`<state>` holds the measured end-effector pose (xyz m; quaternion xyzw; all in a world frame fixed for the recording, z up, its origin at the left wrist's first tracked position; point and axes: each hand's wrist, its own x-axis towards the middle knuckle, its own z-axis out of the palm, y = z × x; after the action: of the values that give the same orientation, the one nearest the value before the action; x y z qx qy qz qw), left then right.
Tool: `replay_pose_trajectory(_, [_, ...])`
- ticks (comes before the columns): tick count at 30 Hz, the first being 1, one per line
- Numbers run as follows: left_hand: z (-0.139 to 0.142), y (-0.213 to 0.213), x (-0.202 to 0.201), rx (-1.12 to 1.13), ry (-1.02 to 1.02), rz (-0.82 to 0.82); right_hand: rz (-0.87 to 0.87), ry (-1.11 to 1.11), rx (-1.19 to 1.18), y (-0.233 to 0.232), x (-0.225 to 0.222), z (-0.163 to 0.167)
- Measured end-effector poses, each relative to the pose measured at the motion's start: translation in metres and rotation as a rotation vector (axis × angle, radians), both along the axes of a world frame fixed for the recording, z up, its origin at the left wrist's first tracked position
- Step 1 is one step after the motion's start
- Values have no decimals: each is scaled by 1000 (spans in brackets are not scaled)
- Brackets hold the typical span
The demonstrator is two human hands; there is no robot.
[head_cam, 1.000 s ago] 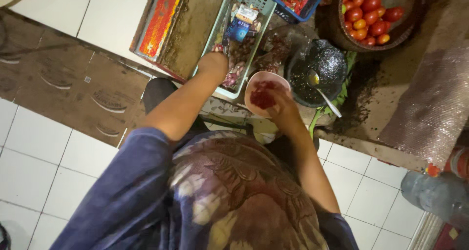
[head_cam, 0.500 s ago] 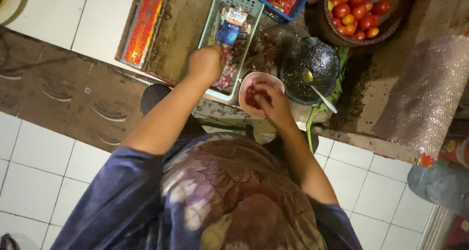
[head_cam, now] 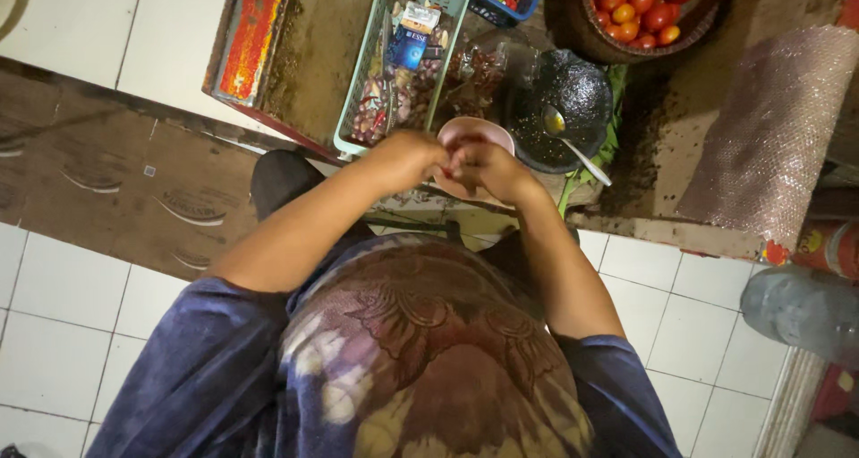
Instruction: The person sits on the floor at a low wooden table, tearing red chilies into a pink bowl and cutting tomatoes with a knife. They carry the bowl to a gas stove, fry the chilies and tomatoes in a wok with a spatula, then add fried ingredients and seasonings from containers into a stone mortar.
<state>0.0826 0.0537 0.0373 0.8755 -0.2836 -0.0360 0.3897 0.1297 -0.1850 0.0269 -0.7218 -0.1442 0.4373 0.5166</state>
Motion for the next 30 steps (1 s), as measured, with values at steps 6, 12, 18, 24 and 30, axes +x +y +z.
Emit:
replay_pose_trajectory(6, [-45, 3, 22, -325, 305, 55, -147, 237, 237, -32, -11, -11])
replay_pose_trajectory(12, [-65, -21, 27, -932, 872, 308, -479, 128, 123, -11, -34, -20])
replay_pose_trajectory(18, [-68, -45, 14, -1058, 1009, 317, -391, -385, 57, -12, -41, -18])
replay_pose_trajectory(24, [-77, -77, 4, -1110, 1139, 354, -492, -201, 302, -42, -43, -25])
replay_pose_trajectory(30, [-53, -57, 30, 223, 240, 342, -466, -640, 229, -39, -29, -24])
